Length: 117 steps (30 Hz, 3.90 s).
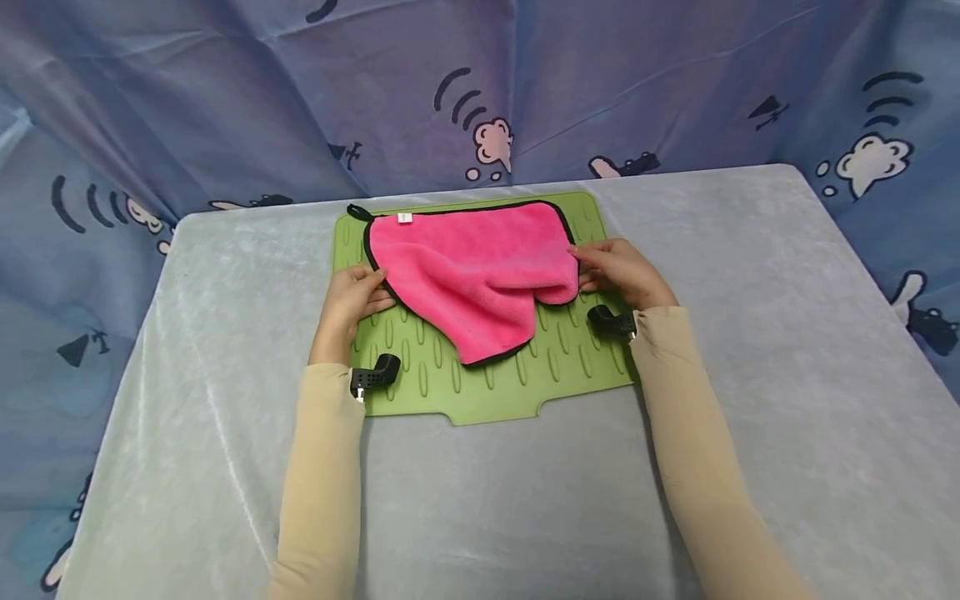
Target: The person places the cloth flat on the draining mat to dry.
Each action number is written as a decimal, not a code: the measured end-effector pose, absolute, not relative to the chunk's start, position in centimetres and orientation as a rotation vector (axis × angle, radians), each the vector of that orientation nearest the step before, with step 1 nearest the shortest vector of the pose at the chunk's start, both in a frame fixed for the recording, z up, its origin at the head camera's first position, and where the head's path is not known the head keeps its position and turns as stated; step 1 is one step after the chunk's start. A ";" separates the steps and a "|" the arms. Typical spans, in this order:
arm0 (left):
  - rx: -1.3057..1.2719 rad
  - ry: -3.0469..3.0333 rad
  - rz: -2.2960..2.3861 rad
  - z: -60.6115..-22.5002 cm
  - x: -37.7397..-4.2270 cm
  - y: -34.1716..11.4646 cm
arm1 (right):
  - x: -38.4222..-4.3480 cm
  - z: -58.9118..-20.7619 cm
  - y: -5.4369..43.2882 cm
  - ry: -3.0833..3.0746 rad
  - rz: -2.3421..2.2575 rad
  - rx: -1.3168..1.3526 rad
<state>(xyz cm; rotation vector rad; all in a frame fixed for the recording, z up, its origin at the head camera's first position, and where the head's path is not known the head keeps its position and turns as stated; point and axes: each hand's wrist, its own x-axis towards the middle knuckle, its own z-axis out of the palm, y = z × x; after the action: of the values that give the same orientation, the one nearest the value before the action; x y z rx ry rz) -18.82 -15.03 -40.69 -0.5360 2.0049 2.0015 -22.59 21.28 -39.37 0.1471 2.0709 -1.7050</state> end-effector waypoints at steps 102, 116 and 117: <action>-0.002 1.998 1.814 -40.5 -15.2 -19.5 | -20.3 -39.9 24.4 2.004 -1.718 -0.530; 0.079 1.950 1.672 -40.6 -14.9 -19.9 | -20.2 -39.2 24.6 2.058 -1.274 -0.643; 0.081 1.952 1.671 -40.6 -14.9 -19.9 | -20.2 -39.2 24.5 2.071 -1.267 -0.650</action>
<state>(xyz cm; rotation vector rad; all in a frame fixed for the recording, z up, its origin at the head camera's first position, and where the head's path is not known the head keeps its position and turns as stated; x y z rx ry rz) -14.92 -19.95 -40.57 0.0807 1.9524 1.6714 -20.16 24.50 -39.20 -0.6502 2.0714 -1.2675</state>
